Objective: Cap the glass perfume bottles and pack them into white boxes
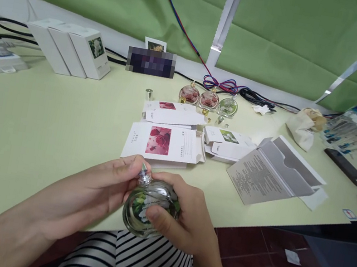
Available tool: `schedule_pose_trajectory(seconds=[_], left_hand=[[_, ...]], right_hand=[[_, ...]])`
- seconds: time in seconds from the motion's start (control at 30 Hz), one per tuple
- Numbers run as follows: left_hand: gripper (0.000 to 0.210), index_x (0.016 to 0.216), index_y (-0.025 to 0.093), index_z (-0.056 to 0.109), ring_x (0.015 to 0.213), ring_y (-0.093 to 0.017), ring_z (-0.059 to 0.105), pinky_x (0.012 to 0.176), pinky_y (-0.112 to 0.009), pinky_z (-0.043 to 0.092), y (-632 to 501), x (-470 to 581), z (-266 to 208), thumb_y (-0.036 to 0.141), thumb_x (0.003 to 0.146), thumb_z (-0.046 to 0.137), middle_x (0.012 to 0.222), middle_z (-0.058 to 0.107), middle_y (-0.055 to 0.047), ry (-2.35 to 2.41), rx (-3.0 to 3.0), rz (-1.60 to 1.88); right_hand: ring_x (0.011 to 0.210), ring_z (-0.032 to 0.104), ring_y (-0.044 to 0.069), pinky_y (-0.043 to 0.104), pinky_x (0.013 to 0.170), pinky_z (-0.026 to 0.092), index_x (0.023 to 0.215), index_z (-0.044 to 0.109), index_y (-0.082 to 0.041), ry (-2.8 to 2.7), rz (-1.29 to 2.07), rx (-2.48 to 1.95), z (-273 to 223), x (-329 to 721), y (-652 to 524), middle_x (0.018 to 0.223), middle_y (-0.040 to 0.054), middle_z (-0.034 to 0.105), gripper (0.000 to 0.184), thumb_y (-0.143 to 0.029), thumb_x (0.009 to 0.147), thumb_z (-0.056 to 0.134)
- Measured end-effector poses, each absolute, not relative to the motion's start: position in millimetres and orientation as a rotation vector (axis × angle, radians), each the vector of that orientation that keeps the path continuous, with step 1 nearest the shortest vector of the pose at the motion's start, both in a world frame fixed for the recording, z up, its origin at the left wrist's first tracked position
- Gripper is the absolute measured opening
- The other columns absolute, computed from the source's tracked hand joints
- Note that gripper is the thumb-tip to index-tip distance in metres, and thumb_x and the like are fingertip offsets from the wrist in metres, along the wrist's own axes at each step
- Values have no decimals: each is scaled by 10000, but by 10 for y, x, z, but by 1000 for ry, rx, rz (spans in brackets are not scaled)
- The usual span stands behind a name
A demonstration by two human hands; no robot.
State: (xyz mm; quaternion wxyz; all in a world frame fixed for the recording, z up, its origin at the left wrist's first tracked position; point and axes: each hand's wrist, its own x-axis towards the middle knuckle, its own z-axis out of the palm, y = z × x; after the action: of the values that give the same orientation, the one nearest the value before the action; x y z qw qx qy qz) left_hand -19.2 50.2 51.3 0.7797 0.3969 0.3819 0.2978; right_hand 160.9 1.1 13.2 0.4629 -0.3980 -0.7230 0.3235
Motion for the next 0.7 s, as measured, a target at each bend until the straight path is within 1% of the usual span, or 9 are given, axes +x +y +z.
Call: schedule_pose_trajectory(seconds=[0.07,0.2,0.3,0.4,0.53,0.7], left_hand=[[224,806,250,778,726,-149,642,740,-188,566,486,-167,500,431,693,847,729,714,-5,798,758,624],[221,850,256,791,834,-201,681,695,-182,567,473,-146,475,396,688,850,732,729,-21,786,654,601],[235,878,256,791,869,-202,687,696,-175,565,473,-143,464,384,690,853,761,737,-20,795,636,609],[258,905,252,788,867,-182,684,715,-166,564,482,-146,457,376,690,859,799,740,-10,783,640,617],[253,905,244,786,828,-148,664,729,-161,569,499,-163,451,380,704,855,837,741,-8,794,665,611],[219,916,243,786,829,-169,677,756,-174,580,496,-177,446,365,738,827,790,735,-16,792,667,588]], right_hand=[[783,711,168,271,717,554,1210,592,-219,-1775,824,-991,140,1616,4,1020,45,752,380,-488,948,537],[704,689,160,263,666,537,1188,603,-221,-1745,865,-1011,140,1624,-10,917,24,749,379,-498,938,543],[681,675,158,253,619,514,1182,591,-221,-1726,866,-1019,129,1624,-14,891,22,744,376,-494,925,556],[674,659,157,249,601,498,1177,574,-221,-1713,885,-1041,123,1624,-14,882,25,735,377,-498,923,556],[637,627,154,246,572,473,1153,573,-209,-1708,905,-1056,115,1630,-12,818,20,714,375,-501,918,553],[630,618,150,243,565,462,1154,566,-217,-1687,940,-1048,101,1640,-16,808,12,709,374,-503,914,560]])
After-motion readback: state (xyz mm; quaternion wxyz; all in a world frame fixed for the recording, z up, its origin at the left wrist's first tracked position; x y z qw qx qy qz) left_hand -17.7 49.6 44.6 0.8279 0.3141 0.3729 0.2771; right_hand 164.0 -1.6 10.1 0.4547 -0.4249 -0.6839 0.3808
